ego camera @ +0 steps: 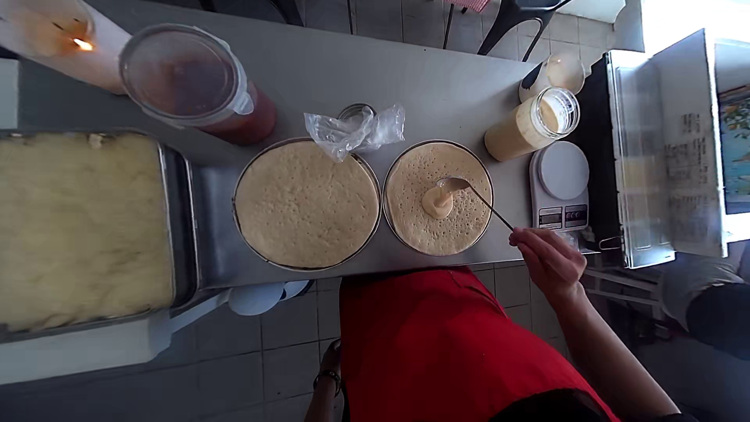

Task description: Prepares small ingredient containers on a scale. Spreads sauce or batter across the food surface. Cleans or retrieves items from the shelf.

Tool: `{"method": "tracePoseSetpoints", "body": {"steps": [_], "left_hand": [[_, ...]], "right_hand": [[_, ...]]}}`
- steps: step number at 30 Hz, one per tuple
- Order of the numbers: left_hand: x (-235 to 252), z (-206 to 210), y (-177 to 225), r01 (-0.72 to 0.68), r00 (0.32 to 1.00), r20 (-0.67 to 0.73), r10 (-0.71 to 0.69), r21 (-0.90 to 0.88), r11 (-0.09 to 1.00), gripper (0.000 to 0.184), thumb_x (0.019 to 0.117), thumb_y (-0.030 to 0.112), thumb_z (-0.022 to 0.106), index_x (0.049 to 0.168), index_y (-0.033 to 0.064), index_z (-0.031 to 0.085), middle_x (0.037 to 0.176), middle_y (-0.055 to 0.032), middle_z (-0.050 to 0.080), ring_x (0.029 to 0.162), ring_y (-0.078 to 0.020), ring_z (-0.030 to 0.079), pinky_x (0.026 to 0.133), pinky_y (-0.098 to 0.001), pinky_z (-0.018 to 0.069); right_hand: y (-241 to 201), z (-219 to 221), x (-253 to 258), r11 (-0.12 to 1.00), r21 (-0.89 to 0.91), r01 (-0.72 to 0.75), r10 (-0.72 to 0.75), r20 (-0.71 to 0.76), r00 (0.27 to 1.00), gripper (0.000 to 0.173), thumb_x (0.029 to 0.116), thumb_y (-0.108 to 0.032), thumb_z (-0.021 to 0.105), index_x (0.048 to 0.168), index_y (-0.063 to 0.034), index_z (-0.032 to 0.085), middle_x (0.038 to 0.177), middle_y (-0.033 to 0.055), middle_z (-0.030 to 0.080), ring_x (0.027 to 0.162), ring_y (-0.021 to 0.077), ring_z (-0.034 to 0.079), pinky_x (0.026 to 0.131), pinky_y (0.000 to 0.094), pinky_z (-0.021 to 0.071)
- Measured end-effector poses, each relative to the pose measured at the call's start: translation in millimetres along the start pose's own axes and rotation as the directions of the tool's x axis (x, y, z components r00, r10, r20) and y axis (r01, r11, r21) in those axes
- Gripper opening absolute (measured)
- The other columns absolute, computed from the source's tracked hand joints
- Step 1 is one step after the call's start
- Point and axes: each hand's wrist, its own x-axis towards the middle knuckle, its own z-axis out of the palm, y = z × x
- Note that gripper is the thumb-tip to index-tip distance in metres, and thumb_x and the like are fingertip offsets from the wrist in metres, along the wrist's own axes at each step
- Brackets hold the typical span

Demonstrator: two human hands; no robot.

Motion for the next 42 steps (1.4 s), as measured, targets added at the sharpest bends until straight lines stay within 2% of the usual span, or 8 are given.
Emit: {"method": "tracePoseSetpoints", "body": {"steps": [8, 12, 19, 26, 31, 33, 35, 42], "left_hand": [[-6.0, -9.3, 24.7, -0.031, 0.999, -0.026, 0.032, 0.030, 0.999, 0.039, 0.1111, 0.019, 0.044, 0.137, -0.0071, 0.056, 0.133, -0.0314, 0.060, 0.128, -0.0415, 0.056, 0.110, -0.0535, 0.0406], [52.6, 5.1, -22.0, -0.098, 0.992, -0.081, 0.101, 0.045, 0.994, 0.039, 0.1096, 0.025, 0.048, 0.134, -0.0023, 0.062, 0.127, -0.0273, 0.066, 0.122, -0.0397, 0.062, 0.106, -0.0566, 0.0464], [89.1, 15.1, -43.7, -0.127, 0.987, -0.093, 0.132, 0.062, 0.990, 0.038, 0.1104, 0.021, 0.046, 0.135, -0.0045, 0.060, 0.129, -0.0288, 0.064, 0.124, -0.0415, 0.061, 0.108, -0.0564, 0.0452], [122.3, 13.4, -47.9, -0.030, 1.000, 0.009, 0.029, 0.155, 0.987, 0.037, 0.1099, 0.018, 0.046, 0.138, -0.0025, 0.057, 0.136, -0.0269, 0.061, 0.131, -0.0402, 0.056, 0.112, -0.0563, 0.0410], [106.8, 0.2, -30.9, 0.055, 0.985, 0.151, -0.079, 0.153, 0.987, 0.044, 0.1120, 0.019, 0.041, 0.154, 0.0051, 0.042, 0.156, -0.0206, 0.045, 0.147, -0.0356, 0.040, 0.121, -0.0531, 0.0292], [104.8, 28.6, -52.1, -0.238, 0.947, -0.192, 0.259, 0.125, 0.963, 0.035, 0.1080, 0.018, 0.049, 0.129, -0.0056, 0.064, 0.120, -0.0316, 0.067, 0.115, -0.0460, 0.065, 0.101, -0.0609, 0.0484], [63.7, 12.5, -10.1, -0.203, 0.976, -0.043, 0.212, 0.161, 0.966, 0.039, 0.1109, 0.019, 0.043, 0.136, -0.0078, 0.057, 0.127, -0.0323, 0.064, 0.122, -0.0434, 0.061, 0.106, -0.0566, 0.0450], [81.3, 25.0, -22.4, -0.008, 1.000, 0.012, 0.007, 0.102, 0.995, 0.036, 0.1094, 0.015, 0.047, 0.138, -0.0058, 0.057, 0.135, -0.0292, 0.061, 0.130, -0.0413, 0.056, 0.111, -0.0550, 0.0414]], "right_hand": [[-1.3, 16.4, -23.5, 0.994, -0.043, 0.099, -0.100, -0.019, 0.995, 0.019, 0.1038, -0.013, 0.060, 0.117, -0.0032, 0.070, 0.102, 0.0141, 0.073, 0.099, 0.0190, 0.071, 0.090, 0.0276, 0.0581], [-4.0, 17.9, -23.9, 0.966, 0.163, -0.202, 0.227, -0.151, 0.962, 0.021, 0.1063, -0.013, 0.055, 0.113, -0.0026, 0.072, 0.093, 0.0076, 0.076, 0.087, 0.0144, 0.074, 0.081, 0.0311, 0.0636], [-5.9, -43.9, 37.3, 0.219, 0.797, -0.563, 0.962, -0.079, 0.261, 0.046, 0.1134, -0.024, 0.028, 0.096, -0.0060, 0.067, 0.061, -0.0024, 0.067, 0.049, 0.0067, 0.063, 0.049, 0.0225, 0.0571], [34.3, -124.5, 79.0, 0.849, 0.365, -0.382, 0.525, -0.504, 0.686, 0.029, 0.1107, -0.016, 0.036, 0.108, -0.0085, 0.064, 0.077, -0.0033, 0.074, 0.062, 0.0123, 0.072, 0.058, 0.0320, 0.0647], [64.5, -127.1, 98.2, 0.956, -0.271, -0.112, 0.091, -0.086, 0.992, 0.027, 0.1059, -0.017, 0.056, 0.110, 0.0039, 0.073, 0.089, 0.0099, 0.075, 0.079, 0.0136, 0.073, 0.076, 0.0303, 0.0613], [69.5, -123.2, 110.3, 0.901, -0.423, 0.096, -0.058, 0.102, 0.993, 0.025, 0.1034, -0.017, 0.059, 0.108, 0.0012, 0.076, 0.091, 0.0169, 0.075, 0.080, 0.0238, 0.073, 0.073, 0.0344, 0.0593], [71.8, -115.7, 120.0, 0.896, -0.423, 0.133, -0.064, 0.173, 0.983, 0.025, 0.1030, -0.017, 0.058, 0.107, 0.0007, 0.076, 0.091, 0.0179, 0.075, 0.078, 0.0257, 0.073, 0.070, 0.0353, 0.0587], [91.7, -117.9, 149.5, 0.743, 0.204, -0.638, 0.668, -0.166, 0.725, 0.032, 0.1105, -0.024, 0.044, 0.102, -0.0051, 0.069, 0.066, -0.0035, 0.070, 0.052, 0.0093, 0.068, 0.051, 0.0301, 0.0621]]}}
